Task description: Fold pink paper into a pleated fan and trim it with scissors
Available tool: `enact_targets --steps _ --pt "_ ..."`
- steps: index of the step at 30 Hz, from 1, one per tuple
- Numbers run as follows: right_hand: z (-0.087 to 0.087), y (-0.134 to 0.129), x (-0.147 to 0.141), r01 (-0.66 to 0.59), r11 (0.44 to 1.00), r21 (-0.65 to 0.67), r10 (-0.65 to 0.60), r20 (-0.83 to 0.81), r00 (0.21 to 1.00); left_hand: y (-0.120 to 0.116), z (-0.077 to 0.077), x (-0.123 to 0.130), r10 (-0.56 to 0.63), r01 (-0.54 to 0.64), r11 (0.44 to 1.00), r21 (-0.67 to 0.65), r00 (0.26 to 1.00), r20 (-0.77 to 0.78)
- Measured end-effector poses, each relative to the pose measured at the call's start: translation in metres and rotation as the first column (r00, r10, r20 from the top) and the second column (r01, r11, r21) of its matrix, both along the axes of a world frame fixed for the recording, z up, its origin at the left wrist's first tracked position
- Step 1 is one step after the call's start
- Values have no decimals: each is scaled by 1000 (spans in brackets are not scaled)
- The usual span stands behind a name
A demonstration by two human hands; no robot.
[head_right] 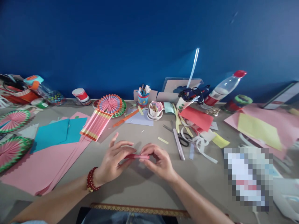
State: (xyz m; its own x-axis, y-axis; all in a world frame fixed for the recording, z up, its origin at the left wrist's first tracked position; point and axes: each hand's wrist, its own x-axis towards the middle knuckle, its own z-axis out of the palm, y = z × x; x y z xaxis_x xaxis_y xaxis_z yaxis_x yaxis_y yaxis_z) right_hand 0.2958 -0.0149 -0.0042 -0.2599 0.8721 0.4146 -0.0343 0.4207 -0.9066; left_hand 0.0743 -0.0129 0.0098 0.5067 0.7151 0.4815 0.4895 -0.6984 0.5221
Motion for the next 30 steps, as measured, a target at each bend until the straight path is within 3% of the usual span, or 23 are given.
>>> enact_targets --steps 4,9,16,22,26,30 --pt "-2 0 1 9 999 31 -10 25 1000 0 -1 0 -3 3 999 -33 1000 21" --pt "-2 1 1 66 984 165 -85 112 990 -2 0 2 -12 13 1000 -9 999 34" --pt "-5 -4 -2 3 973 232 -42 162 986 -5 -9 7 -51 49 999 22 991 124" --pt "2 -4 1 -75 980 186 42 176 983 -5 -4 5 -56 65 995 -72 992 115" --pt "4 3 4 75 989 131 -85 76 993 1 1 1 15 -6 984 -176 999 45" --pt "-2 13 7 206 978 -16 -207 -25 978 13 6 -8 73 -69 971 -228 997 8"
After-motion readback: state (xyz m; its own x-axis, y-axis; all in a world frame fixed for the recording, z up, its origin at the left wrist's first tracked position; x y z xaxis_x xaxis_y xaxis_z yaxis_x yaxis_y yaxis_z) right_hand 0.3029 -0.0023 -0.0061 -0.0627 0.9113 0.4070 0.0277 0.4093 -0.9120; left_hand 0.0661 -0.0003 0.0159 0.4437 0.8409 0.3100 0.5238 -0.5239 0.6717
